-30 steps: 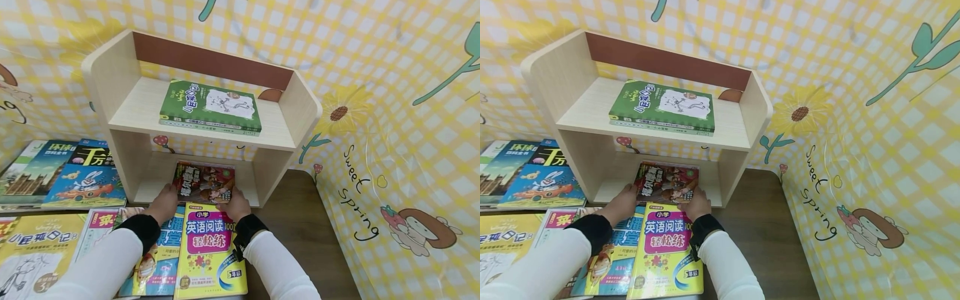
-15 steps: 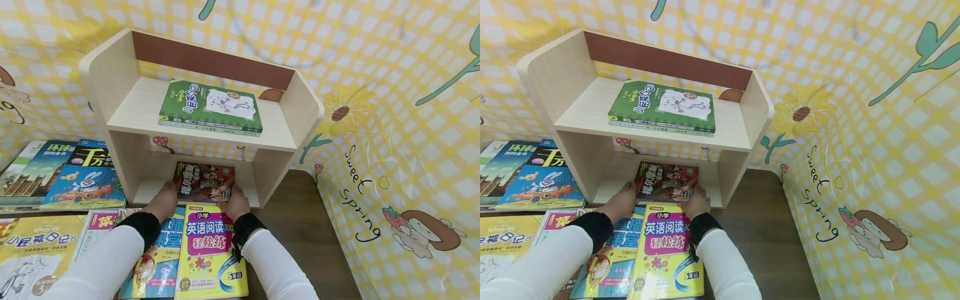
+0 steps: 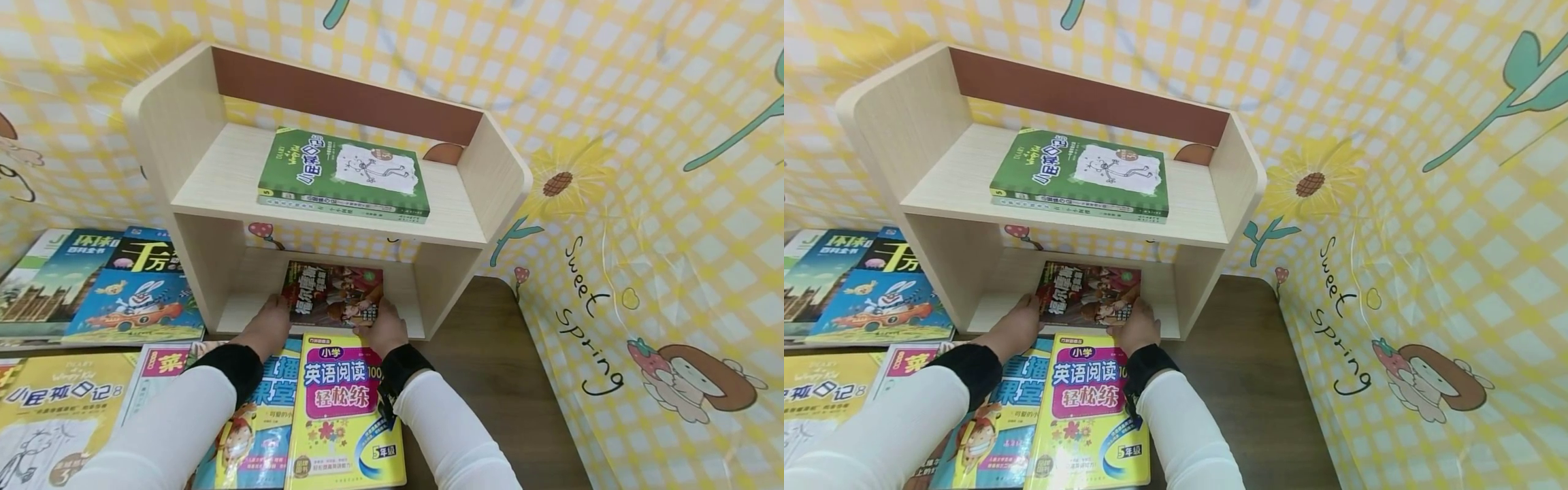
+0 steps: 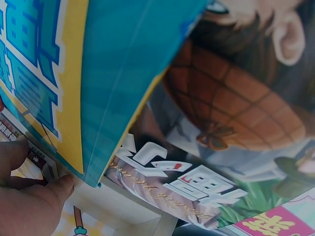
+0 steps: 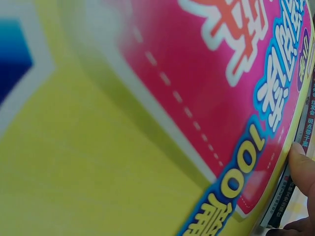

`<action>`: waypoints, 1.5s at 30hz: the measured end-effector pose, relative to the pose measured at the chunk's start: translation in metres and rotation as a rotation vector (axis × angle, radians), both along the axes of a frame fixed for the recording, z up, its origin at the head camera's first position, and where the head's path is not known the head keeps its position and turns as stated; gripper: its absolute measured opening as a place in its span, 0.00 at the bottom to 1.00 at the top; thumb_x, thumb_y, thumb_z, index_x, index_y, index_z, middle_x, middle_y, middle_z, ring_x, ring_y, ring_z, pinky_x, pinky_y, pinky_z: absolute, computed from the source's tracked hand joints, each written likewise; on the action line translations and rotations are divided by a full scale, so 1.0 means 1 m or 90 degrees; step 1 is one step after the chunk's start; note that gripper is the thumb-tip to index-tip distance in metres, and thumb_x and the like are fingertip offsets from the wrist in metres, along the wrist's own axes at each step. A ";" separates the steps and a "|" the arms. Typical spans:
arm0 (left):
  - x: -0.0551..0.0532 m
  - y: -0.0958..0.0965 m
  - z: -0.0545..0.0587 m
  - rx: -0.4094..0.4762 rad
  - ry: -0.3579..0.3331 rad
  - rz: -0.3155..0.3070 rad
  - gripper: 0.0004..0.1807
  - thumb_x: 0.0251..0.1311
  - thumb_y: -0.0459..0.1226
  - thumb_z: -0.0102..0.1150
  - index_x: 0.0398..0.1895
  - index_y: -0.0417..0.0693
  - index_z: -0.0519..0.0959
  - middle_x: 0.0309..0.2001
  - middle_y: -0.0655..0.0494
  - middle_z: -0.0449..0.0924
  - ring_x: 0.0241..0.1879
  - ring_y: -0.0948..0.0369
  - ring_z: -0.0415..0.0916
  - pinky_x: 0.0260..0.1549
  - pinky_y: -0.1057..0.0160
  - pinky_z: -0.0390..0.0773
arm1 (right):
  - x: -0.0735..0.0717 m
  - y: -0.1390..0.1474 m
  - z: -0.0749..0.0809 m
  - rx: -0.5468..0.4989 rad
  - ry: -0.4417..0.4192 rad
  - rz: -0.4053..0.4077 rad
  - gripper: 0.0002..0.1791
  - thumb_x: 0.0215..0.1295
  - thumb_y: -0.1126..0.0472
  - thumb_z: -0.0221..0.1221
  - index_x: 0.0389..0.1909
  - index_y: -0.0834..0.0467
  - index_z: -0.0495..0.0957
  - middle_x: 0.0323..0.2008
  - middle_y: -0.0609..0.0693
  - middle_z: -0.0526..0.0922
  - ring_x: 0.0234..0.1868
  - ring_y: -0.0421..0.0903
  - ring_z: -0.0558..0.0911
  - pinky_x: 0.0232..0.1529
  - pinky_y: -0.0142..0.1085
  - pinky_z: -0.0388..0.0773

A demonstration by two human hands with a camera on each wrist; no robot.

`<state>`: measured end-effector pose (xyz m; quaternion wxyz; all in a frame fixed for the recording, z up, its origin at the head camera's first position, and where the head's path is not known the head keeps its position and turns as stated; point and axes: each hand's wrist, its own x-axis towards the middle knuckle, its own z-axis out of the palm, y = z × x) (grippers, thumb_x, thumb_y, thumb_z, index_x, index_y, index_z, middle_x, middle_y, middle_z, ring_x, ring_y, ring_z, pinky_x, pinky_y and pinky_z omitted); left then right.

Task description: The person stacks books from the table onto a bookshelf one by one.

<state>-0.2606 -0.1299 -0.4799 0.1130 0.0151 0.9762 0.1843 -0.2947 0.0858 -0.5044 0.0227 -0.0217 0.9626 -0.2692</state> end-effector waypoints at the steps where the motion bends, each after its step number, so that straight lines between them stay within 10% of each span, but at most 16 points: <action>1: -0.001 0.000 0.000 0.001 0.000 0.001 0.30 0.71 0.31 0.45 0.66 0.17 0.49 0.67 0.21 0.47 0.68 0.34 0.51 0.64 0.44 0.62 | -0.001 0.000 0.000 -0.003 -0.004 -0.001 0.46 0.56 0.48 0.69 0.70 0.65 0.60 0.64 0.60 0.71 0.64 0.55 0.71 0.64 0.52 0.65; 33: -0.004 0.002 0.000 0.037 -0.020 0.031 0.28 0.73 0.29 0.36 0.69 0.20 0.47 0.70 0.24 0.42 0.70 0.36 0.46 0.67 0.43 0.56 | -0.001 -0.001 -0.003 0.006 -0.002 -0.011 0.45 0.55 0.47 0.69 0.69 0.63 0.62 0.64 0.57 0.72 0.63 0.53 0.72 0.63 0.51 0.66; 45: 0.012 -0.018 0.008 0.095 0.042 0.036 0.38 0.69 0.35 0.48 0.70 0.21 0.42 0.70 0.21 0.38 0.69 0.31 0.42 0.65 0.37 0.55 | 0.035 0.016 0.027 -0.172 -0.001 0.055 0.45 0.62 0.53 0.65 0.75 0.56 0.52 0.71 0.57 0.61 0.69 0.57 0.64 0.66 0.50 0.64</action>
